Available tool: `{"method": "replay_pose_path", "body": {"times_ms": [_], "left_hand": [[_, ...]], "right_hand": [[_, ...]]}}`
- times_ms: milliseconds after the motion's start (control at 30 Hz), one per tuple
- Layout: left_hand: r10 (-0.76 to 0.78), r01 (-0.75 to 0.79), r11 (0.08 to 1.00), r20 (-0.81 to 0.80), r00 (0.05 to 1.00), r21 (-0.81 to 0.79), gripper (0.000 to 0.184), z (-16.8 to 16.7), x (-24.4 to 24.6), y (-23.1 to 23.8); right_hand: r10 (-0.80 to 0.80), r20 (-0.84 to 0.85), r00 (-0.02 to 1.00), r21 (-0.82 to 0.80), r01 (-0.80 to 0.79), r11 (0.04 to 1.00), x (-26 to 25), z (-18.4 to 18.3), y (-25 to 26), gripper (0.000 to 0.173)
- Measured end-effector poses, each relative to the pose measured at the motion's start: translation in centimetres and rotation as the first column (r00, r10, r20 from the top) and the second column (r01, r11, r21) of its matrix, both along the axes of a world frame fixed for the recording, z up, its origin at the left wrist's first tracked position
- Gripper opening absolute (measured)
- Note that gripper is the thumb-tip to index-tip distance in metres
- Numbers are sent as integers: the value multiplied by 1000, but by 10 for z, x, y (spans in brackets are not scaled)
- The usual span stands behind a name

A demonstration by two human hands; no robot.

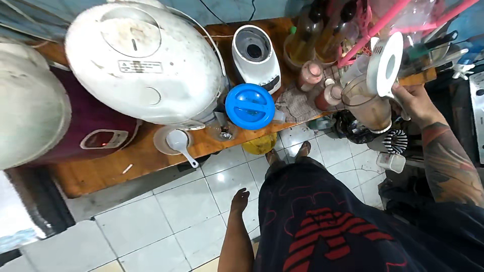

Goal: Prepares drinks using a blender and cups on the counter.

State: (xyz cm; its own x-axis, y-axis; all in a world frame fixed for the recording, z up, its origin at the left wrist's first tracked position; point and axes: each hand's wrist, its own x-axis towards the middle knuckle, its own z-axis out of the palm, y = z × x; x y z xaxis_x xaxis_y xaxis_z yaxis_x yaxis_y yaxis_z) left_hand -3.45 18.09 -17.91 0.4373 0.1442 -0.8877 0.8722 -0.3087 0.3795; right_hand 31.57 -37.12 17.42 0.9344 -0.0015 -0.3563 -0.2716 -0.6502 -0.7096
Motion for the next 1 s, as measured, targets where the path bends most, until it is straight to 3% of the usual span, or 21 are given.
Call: {"method": "replay_pose_path", "body": {"times_ms": [300,1000], "left_hand": [[16,-16,1000,52,999,-5,45,0,9,4],[24,-24,1000,27,999,8,45,0,13,16]], "right_hand": [[43,-36,998,-118,-47,992,12,14,11,50],[50,28,998,-63,-48,997,6,4,5,51]]}}
